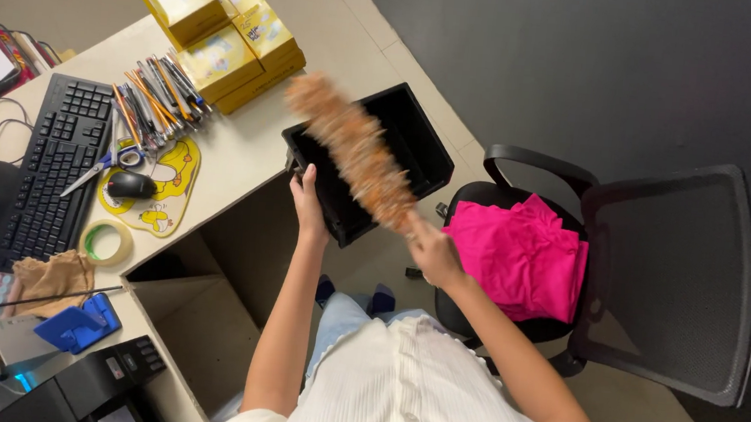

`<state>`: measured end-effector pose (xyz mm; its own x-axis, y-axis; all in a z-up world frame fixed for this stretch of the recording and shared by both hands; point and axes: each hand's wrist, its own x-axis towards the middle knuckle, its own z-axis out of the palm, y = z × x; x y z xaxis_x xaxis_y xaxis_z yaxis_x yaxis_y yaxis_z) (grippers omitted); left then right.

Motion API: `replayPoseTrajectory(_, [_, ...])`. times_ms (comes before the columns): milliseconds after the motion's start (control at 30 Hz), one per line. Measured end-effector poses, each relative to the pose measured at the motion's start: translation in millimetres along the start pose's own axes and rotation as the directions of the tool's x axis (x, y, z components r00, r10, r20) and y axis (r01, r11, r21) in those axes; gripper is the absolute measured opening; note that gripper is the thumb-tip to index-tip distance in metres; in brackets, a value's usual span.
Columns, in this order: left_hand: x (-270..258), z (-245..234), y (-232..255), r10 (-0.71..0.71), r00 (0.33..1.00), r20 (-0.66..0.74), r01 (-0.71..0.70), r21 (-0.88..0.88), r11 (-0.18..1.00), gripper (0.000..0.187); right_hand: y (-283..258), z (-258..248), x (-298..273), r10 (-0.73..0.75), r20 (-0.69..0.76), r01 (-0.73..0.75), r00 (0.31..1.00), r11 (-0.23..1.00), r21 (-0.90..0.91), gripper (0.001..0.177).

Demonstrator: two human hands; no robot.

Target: The person organizes pens and pencils in a black desk organizer, then uses a duster to clean the organizer's compartments. They then wipe the pens and pencils with a cloth before placing them back into the organizer.

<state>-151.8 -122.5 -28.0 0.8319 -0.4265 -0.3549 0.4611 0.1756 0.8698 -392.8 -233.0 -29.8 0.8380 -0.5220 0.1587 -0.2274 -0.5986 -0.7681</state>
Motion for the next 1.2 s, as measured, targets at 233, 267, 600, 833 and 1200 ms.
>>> replayPoseTrajectory(233, [0, -3, 1, -0.014, 1.000, -0.027, 0.016, 0.092, 0.996, 0.087, 30, -3, -1, 0.026, -0.246, 0.001, 0.969, 0.994, 0.108, 0.053])
replayPoseTrajectory(267, [7, -7, -4, 0.034, 0.999, -0.037, -0.030, 0.108, 0.994, 0.088, 27, -1, -9, 0.059, -0.151, -0.045, 0.987, 0.995, 0.091, 0.055])
replayPoseTrajectory(600, [4, -20, -9, 0.268, 0.961, 0.068, -0.273, 0.376, 0.885, 0.090, 27, 8, -2, 0.322, -0.001, -0.307, 0.947, 0.903, 0.300, 0.060])
replayPoseTrajectory(833, [-14, -21, -18, 0.123, 0.972, 0.198, -0.198, 0.425, 0.883, 0.091, 9, -29, 73, 0.106, -0.386, 0.049, 0.916, 0.927, 0.371, 0.050])
replayPoseTrajectory(1200, [27, -18, 6, 0.145, 0.989, -0.007, -0.145, -0.003, 0.989, 0.091, 20, 7, -32, 0.296, 0.479, -0.460, 0.826, 0.846, 0.271, 0.059])
